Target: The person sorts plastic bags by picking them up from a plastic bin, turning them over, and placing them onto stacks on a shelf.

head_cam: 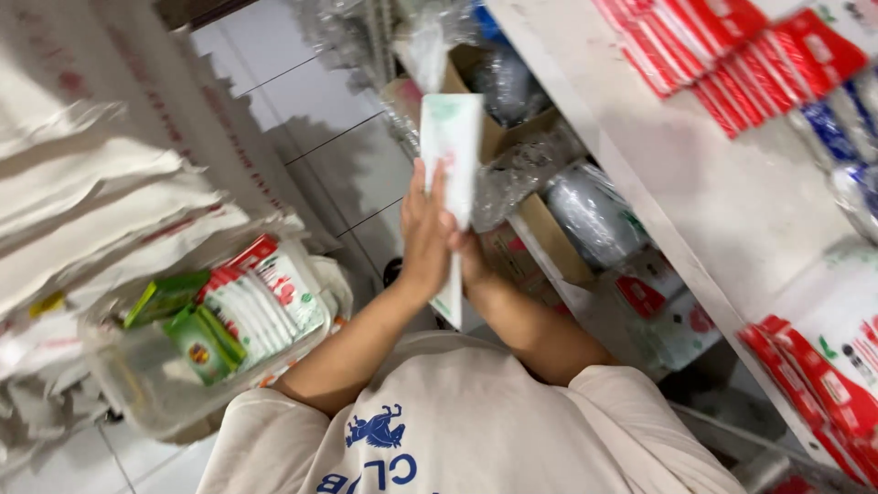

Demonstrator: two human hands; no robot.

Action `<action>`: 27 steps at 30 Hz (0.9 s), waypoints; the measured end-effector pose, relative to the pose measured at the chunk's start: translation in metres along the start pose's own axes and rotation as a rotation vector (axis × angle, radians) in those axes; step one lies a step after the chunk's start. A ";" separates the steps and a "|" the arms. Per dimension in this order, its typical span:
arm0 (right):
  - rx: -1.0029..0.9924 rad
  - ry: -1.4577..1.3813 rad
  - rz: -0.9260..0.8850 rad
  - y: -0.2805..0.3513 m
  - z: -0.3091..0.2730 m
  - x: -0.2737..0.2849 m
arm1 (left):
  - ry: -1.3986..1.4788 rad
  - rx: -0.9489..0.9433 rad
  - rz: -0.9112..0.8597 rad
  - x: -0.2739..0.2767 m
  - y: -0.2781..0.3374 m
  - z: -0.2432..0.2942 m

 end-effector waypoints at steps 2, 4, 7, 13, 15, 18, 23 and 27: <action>0.005 -0.390 -0.042 0.000 -0.002 0.023 | -0.251 -0.154 -0.117 -0.019 -0.004 0.038; 0.082 -0.617 -0.195 -0.007 -0.019 0.043 | -0.212 -0.377 -0.264 -0.038 -0.001 0.073; 0.214 -0.724 -0.381 -0.006 -0.055 0.078 | -0.185 -0.667 -0.487 -0.066 0.004 0.098; 0.305 -0.673 -0.135 -0.027 -0.084 0.122 | -0.149 -0.843 -0.609 -0.099 -0.055 0.084; 0.312 -0.536 -0.011 -0.037 -0.090 0.133 | -0.262 -0.852 -0.488 -0.100 -0.107 0.071; 0.295 -0.259 0.169 -0.048 -0.098 0.144 | -0.217 -0.672 -0.416 -0.092 -0.188 0.038; 0.389 0.517 0.462 -0.077 -0.147 0.147 | 0.689 -0.406 -0.503 -0.105 -0.236 0.014; 0.415 1.051 0.753 -0.092 -0.186 0.134 | 1.006 -0.040 -0.660 -0.120 -0.246 -0.021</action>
Point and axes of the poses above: each hand's wrist, its own y-axis away from the middle knuckle, its own x-axis out of the back of the hand, z = x × y, the point moved 9 cm from there along -y, towards the middle knuckle, and after that the axes turned 10 degrees about -x, right-handed, at the moved point
